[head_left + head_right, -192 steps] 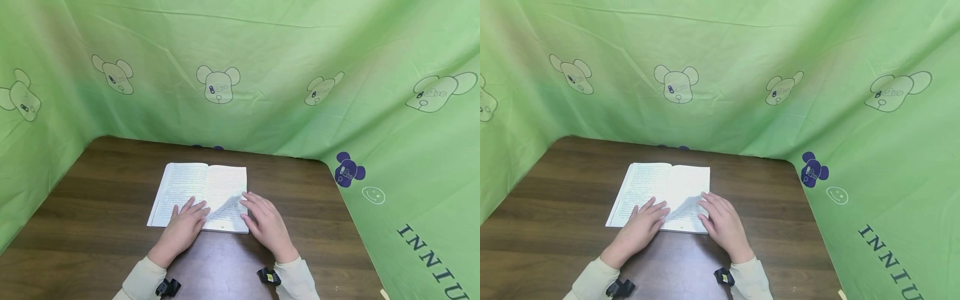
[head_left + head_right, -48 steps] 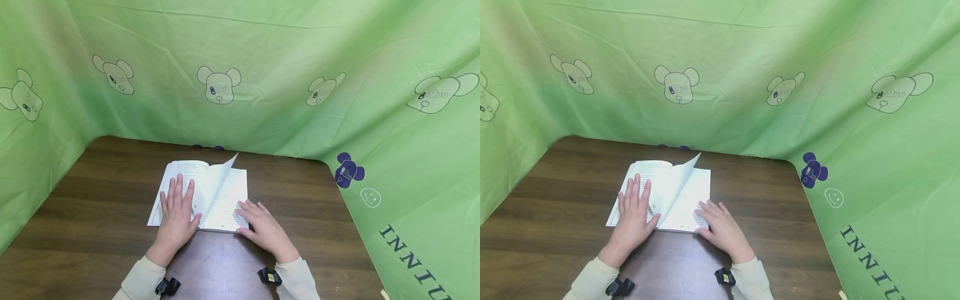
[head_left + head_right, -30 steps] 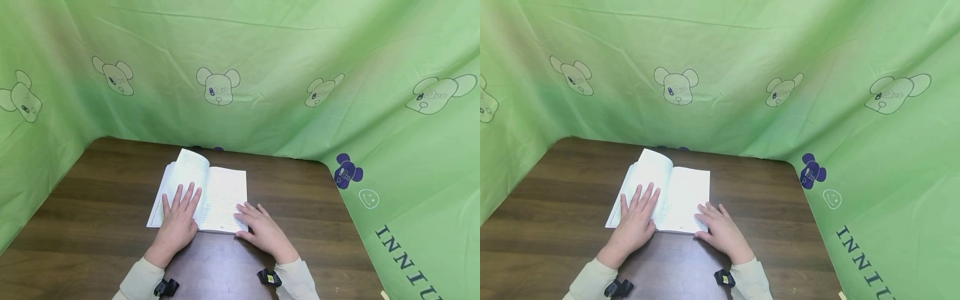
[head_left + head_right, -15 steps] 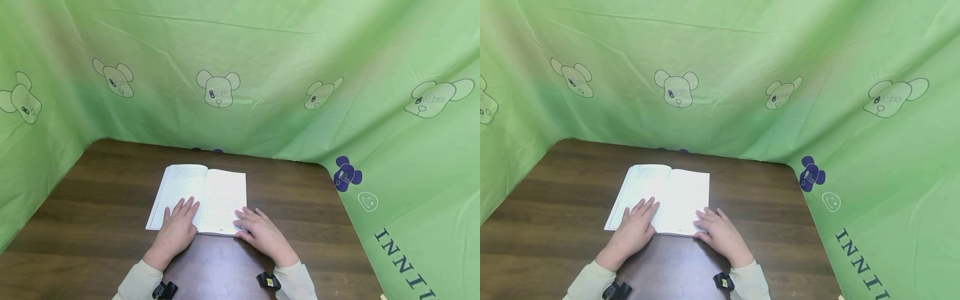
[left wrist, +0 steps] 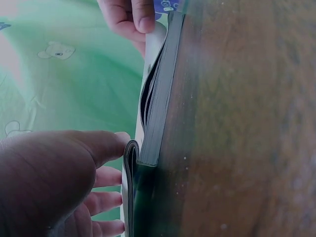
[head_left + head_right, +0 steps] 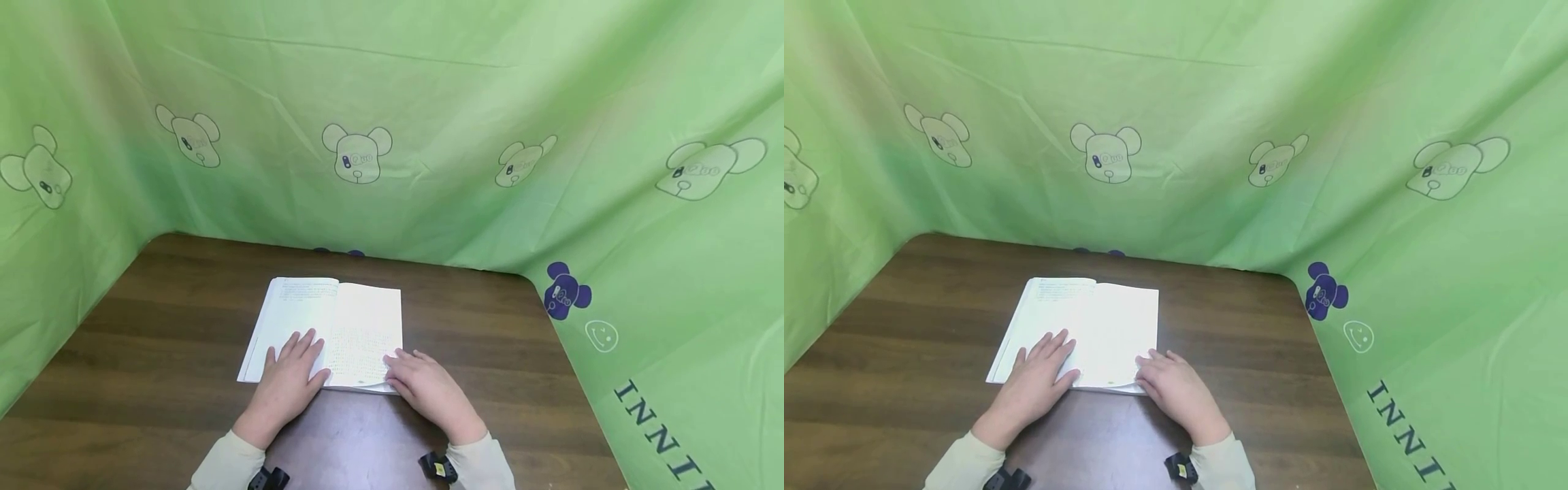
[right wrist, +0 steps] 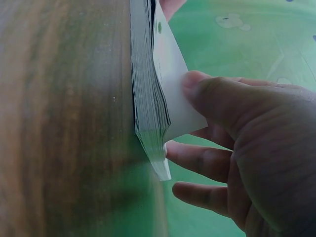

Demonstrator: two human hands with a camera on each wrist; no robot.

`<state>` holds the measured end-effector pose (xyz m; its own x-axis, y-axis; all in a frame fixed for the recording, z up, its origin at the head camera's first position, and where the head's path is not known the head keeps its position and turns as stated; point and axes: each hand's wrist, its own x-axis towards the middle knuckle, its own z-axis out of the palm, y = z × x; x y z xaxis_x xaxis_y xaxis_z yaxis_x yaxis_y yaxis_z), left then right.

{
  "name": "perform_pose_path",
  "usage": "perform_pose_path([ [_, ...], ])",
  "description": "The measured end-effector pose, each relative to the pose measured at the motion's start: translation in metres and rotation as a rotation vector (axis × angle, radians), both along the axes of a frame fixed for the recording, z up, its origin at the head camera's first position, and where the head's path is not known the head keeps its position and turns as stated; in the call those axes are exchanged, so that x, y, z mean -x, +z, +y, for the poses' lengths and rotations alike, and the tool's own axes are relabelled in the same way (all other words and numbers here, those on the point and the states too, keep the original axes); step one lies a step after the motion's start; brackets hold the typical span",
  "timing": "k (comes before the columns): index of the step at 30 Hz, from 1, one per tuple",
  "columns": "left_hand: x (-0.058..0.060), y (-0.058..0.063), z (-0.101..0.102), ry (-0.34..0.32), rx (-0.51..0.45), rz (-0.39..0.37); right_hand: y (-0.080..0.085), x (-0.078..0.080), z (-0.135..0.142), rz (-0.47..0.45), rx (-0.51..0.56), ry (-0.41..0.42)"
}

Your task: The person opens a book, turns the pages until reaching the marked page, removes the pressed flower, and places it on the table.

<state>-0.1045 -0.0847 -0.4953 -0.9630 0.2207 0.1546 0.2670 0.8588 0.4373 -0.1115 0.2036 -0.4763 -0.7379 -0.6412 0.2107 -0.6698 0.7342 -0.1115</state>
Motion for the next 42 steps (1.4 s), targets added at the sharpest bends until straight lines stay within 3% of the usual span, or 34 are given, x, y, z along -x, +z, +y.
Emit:
perform_pose_path([
  [8,-0.001,0.001,0.002,-0.006,-0.004,0.011,-0.001,-0.002,-0.001,0.027,0.013,-0.002],
  [13,-0.001,0.002,0.004,-0.053,-0.018,0.053,-0.002,-0.002,0.000,0.043,0.026,-0.001],
  [19,-0.003,0.002,0.007,-0.098,-0.045,0.026,-0.006,0.001,0.001,0.128,0.089,0.002],
  [30,-0.006,-0.003,0.010,-0.050,-0.028,0.044,-0.006,0.002,0.001,0.308,0.212,0.039],
  [35,-0.006,-0.005,0.010,-0.042,-0.031,0.081,-0.007,0.002,0.004,0.368,0.309,-0.014],
  [39,-0.004,-0.004,0.011,-0.015,-0.057,0.111,-0.005,0.003,0.004,0.344,0.322,-0.065],
  [42,-0.001,-0.002,0.010,0.019,-0.089,0.129,-0.002,0.004,0.003,0.269,0.296,-0.064],
])
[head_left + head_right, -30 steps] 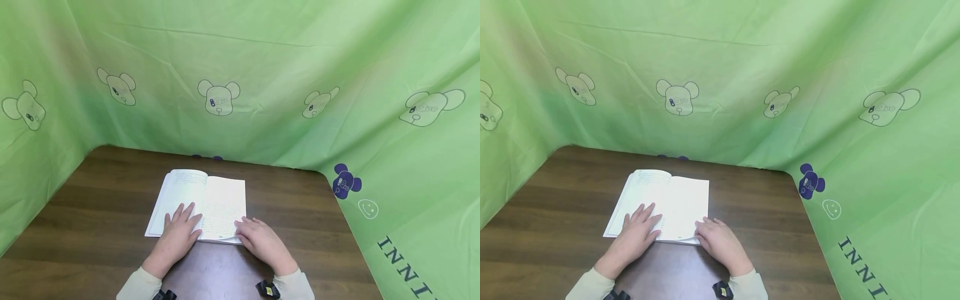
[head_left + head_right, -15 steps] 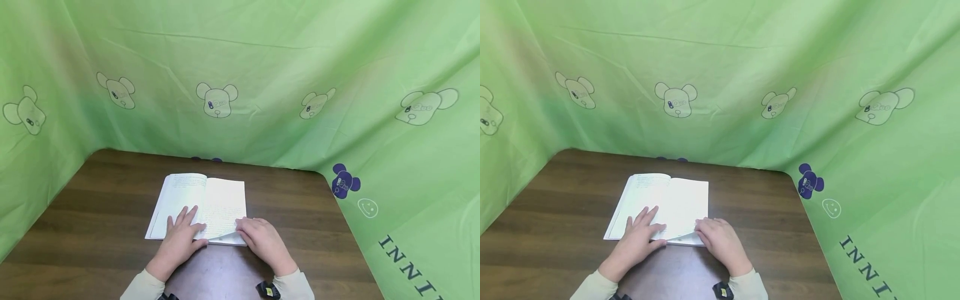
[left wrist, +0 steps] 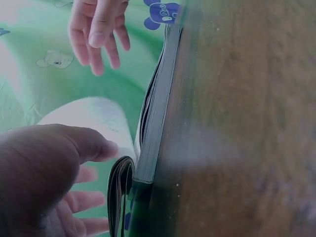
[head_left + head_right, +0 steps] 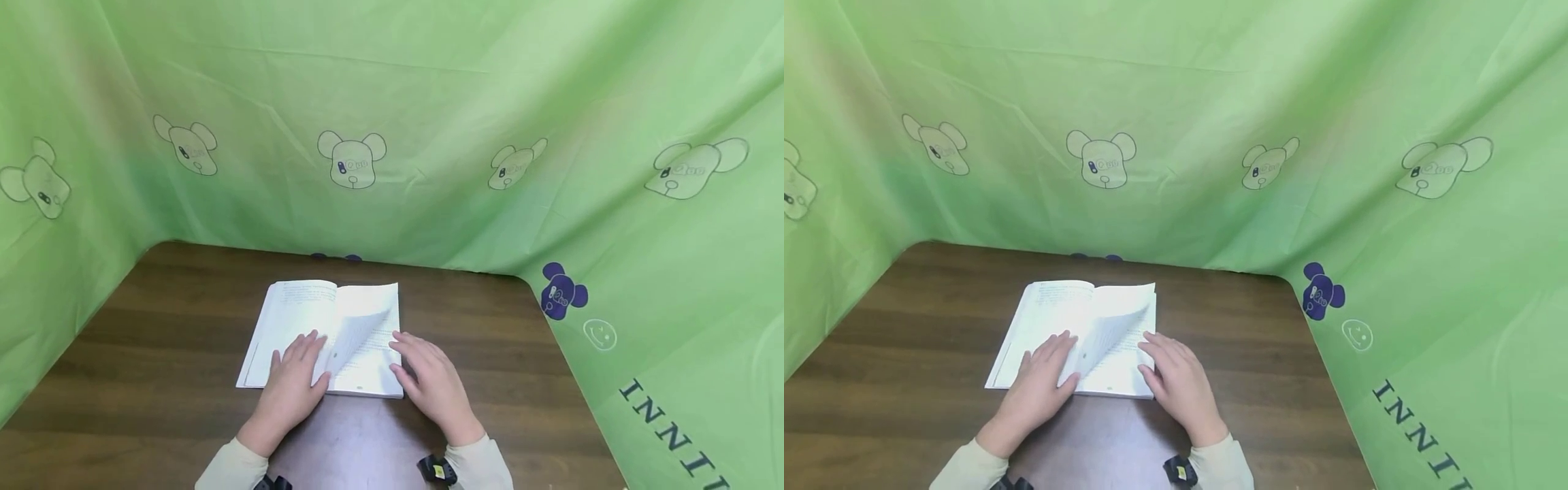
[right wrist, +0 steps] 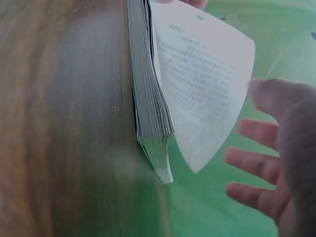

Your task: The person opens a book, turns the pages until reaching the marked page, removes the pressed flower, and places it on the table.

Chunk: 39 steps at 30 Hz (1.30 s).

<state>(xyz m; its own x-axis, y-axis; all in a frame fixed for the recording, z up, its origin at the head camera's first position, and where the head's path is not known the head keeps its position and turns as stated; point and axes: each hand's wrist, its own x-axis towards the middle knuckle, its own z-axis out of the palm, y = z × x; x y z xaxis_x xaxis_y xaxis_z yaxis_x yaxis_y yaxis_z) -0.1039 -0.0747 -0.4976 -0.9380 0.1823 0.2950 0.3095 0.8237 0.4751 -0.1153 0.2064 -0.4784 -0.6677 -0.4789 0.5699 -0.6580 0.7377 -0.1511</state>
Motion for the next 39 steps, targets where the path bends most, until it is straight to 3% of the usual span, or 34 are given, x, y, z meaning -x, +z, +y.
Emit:
perform_pose_path([
  [9,0.005,0.001,-0.006,0.070,-0.082,0.121,-0.005,-0.001,-0.002,-0.299,-0.159,0.036],
  [14,0.006,-0.001,-0.008,0.073,-0.054,0.222,-0.008,-0.003,-0.001,-0.383,-0.176,0.051],
  [18,0.007,-0.001,-0.011,0.059,-0.004,0.247,-0.009,-0.001,-0.001,-0.418,-0.201,0.055],
  [22,0.008,-0.002,-0.012,0.028,0.041,0.200,-0.010,0.000,0.000,-0.437,-0.220,0.042],
  [30,0.009,-0.003,-0.010,-0.036,0.078,0.009,-0.009,0.001,-0.001,-0.463,-0.206,0.033],
  [39,0.007,-0.004,-0.012,-0.043,0.081,-0.041,-0.008,0.001,-0.001,-0.454,-0.214,0.044],
])
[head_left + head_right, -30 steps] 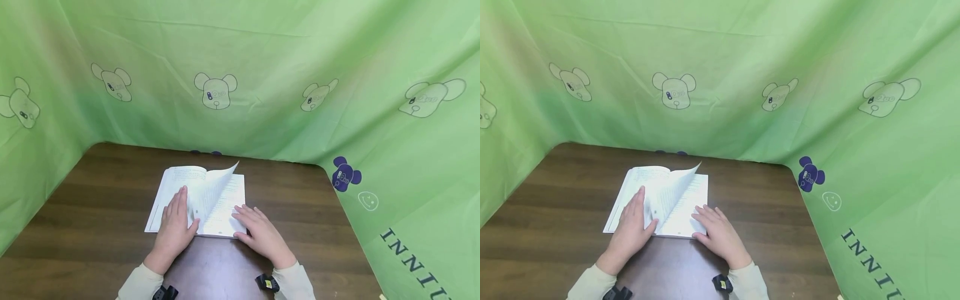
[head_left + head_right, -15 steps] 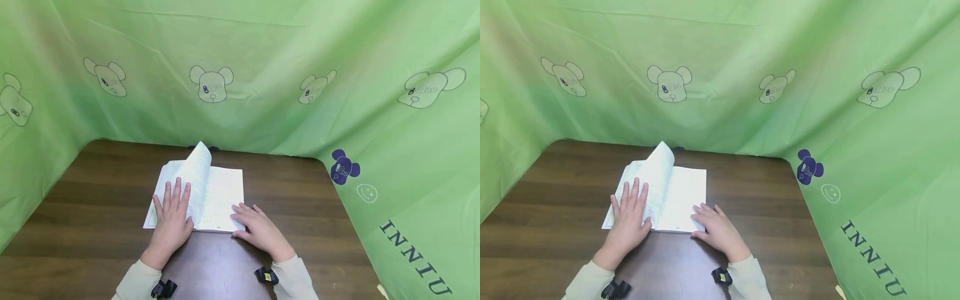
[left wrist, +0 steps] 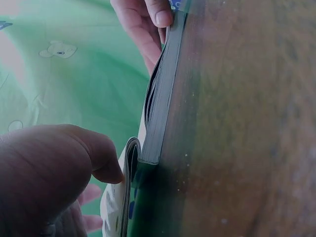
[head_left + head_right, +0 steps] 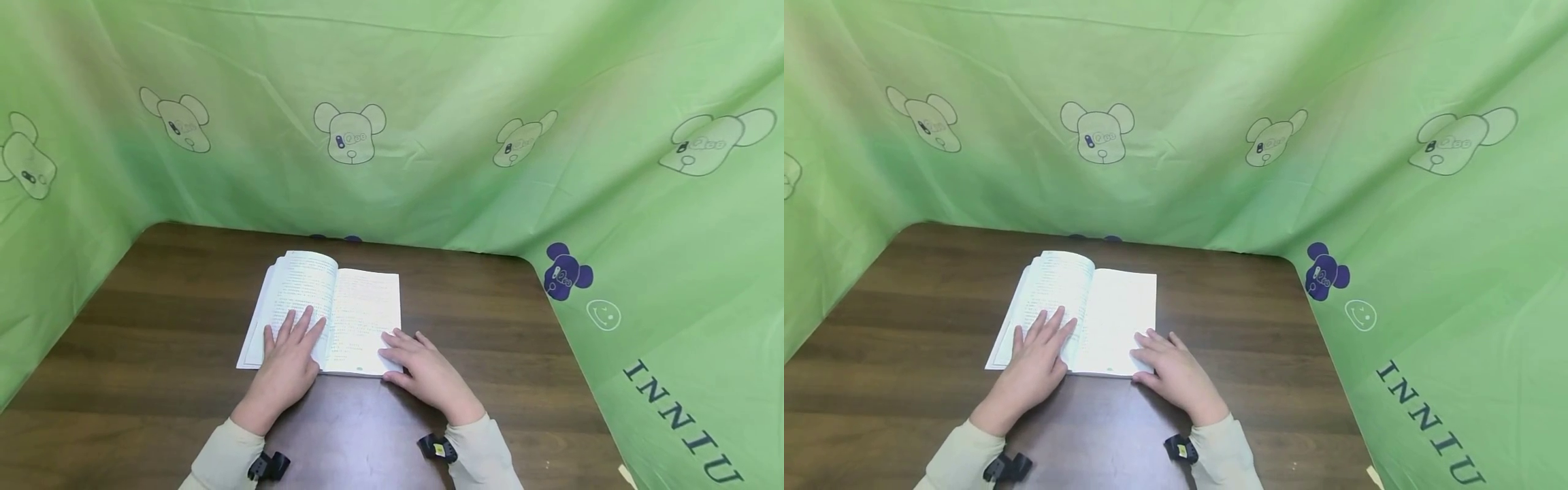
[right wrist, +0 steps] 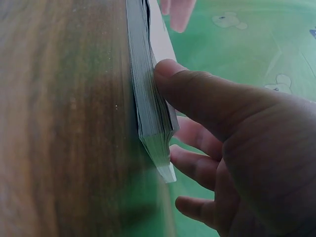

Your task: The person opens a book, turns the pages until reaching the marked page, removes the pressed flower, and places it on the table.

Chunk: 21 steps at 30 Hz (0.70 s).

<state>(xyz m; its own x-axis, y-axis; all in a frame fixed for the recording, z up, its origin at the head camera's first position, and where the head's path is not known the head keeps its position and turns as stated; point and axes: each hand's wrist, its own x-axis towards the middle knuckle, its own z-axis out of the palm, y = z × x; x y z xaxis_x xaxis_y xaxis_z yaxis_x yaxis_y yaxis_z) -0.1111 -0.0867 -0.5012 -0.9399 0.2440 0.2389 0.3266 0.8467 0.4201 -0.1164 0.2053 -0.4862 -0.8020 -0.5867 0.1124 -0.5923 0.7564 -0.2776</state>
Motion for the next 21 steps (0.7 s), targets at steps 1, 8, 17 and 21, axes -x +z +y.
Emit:
perform_pose_path([
  [1,-0.0001,0.0003,0.0000,0.002,0.003,-0.009,0.0002,0.0001,0.0002,0.007,-0.002,0.004],
  [8,0.0001,0.0014,-0.0003,0.040,0.012,-0.099,0.0017,0.0004,0.0013,0.078,-0.026,0.029],
  [17,-0.0003,0.0030,-0.0028,0.048,0.014,-0.148,0.0047,0.0007,-0.0006,0.179,-0.075,0.057],
  [21,-0.0001,0.0028,-0.0032,0.052,0.020,-0.159,0.0048,0.0008,-0.0011,0.180,-0.083,0.056],
])
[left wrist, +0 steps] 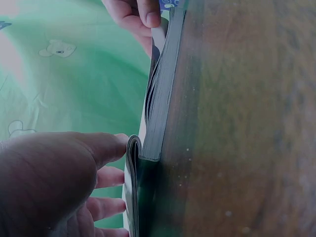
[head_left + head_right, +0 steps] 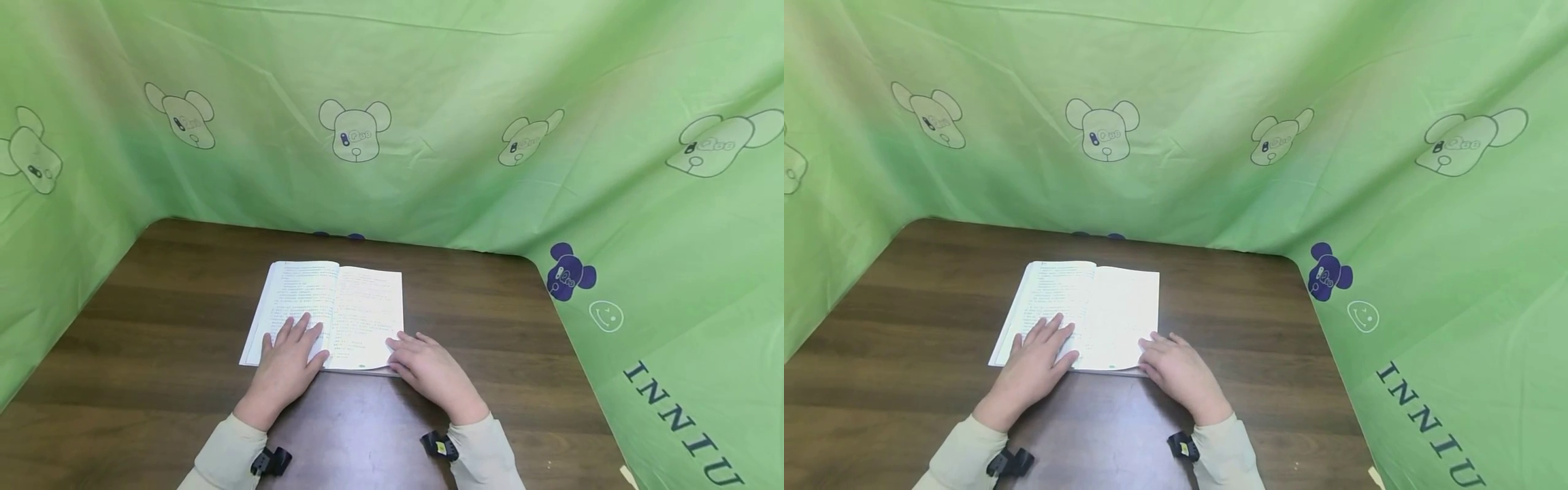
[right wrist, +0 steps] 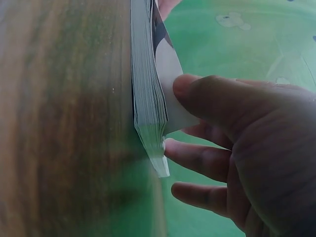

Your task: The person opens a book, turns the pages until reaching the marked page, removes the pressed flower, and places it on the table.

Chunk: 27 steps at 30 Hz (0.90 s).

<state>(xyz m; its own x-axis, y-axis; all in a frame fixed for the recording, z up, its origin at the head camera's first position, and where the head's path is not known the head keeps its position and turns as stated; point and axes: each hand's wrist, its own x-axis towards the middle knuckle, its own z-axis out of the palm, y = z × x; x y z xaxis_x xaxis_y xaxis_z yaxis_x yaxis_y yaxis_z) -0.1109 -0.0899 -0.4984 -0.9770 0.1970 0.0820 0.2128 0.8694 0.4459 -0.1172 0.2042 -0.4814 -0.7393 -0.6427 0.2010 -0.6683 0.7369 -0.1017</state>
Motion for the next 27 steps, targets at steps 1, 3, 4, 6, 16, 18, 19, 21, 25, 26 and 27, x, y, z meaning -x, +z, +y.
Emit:
perform_pose_path([
  [1,0.0002,-0.0001,0.0002,0.000,0.003,-0.001,-0.0003,0.0001,-0.0001,-0.002,0.000,-0.001],
  [3,0.0005,-0.0003,0.0007,-0.001,0.003,0.005,0.0002,0.0001,-0.0002,-0.008,0.004,-0.005],
  [4,0.0007,-0.0002,0.0012,-0.003,0.003,0.011,0.0000,0.0001,-0.0002,-0.011,0.007,-0.007],
  [6,0.0011,-0.0001,0.0023,-0.015,-0.006,0.020,-0.0004,0.0003,-0.0004,-0.017,0.019,-0.012],
  [16,-0.0017,0.0016,0.0091,-0.155,-0.013,0.057,-0.0034,0.0019,-0.0007,0.021,0.077,-0.015],
  [18,-0.0018,0.0012,0.0089,-0.156,-0.016,0.038,-0.0031,0.0021,-0.0006,0.037,0.088,-0.016],
  [19,-0.0019,0.0012,0.0087,-0.157,-0.021,0.029,-0.0033,0.0024,-0.0006,0.046,0.093,-0.016],
  [21,-0.0018,0.0012,0.0082,-0.160,-0.026,0.009,-0.0039,0.0032,-0.0006,0.062,0.110,-0.014],
  [25,-0.0021,0.0012,0.0071,-0.169,-0.026,0.002,-0.0044,0.0039,-0.0007,0.103,0.131,-0.013],
  [26,-0.0021,0.0012,0.0070,-0.169,-0.024,0.010,-0.0044,0.0041,-0.0008,0.114,0.132,-0.013],
  [27,-0.0021,0.0008,0.0070,-0.169,-0.023,0.015,-0.0042,0.0040,-0.0009,0.123,0.133,-0.014],
])
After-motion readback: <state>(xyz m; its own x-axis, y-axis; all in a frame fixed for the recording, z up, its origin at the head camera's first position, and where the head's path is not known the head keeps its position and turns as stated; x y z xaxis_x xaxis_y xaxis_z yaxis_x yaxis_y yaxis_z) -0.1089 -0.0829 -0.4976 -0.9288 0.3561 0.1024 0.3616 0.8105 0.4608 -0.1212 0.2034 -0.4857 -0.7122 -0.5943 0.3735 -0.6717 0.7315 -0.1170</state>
